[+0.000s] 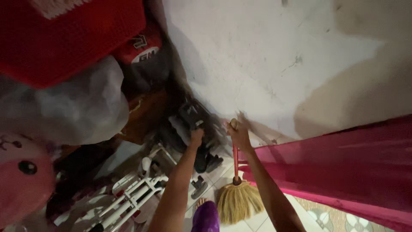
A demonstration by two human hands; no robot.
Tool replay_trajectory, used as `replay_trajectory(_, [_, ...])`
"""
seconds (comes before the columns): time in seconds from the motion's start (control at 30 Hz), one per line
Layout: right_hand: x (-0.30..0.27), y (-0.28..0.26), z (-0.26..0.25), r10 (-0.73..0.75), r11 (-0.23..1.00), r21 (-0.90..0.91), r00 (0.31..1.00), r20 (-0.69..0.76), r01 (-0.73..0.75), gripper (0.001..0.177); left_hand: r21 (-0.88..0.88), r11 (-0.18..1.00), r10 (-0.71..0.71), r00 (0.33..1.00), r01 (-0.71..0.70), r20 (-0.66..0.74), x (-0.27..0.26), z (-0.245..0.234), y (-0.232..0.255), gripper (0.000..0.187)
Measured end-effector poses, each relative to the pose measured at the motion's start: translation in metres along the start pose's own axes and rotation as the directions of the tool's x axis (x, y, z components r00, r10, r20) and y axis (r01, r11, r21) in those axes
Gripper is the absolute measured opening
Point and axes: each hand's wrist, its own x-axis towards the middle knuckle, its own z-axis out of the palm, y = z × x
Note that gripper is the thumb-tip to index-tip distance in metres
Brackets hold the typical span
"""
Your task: The person sweeps a cluttered tiled floor with a broom while moving toys and other items out of the way. They handle a plastic chair, a helmet, a stroller, and a stuffed toy, placing them aside before continuing to sweep different areas of the room.
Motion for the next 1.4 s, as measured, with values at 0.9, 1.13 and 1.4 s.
replay_trajectory(0.9, [-0.016,0.087,0.016,-0.129,0.743,-0.665,0.991,-0.034,0.074,0.040,0.309,0.950,-0.023,0.980,-0.040,0.199,-0.010,0.052,0.056,0.025])
replay_trajectory(1.13, [0.046,0.136,0.065,-0.205,0.760,-0.611,0.974,0.102,0.224,0.019,0.172,0.978,0.110,0.991,-0.121,0.072,0.033,0.027,0.072,0.038])
replay_trajectory(1.4, [0.106,0.195,0.107,-0.592,0.522,-0.749,0.806,0.027,0.409,0.033,0.057,0.993,0.103,0.993,-0.107,0.056,0.093,0.031,0.074,0.058])
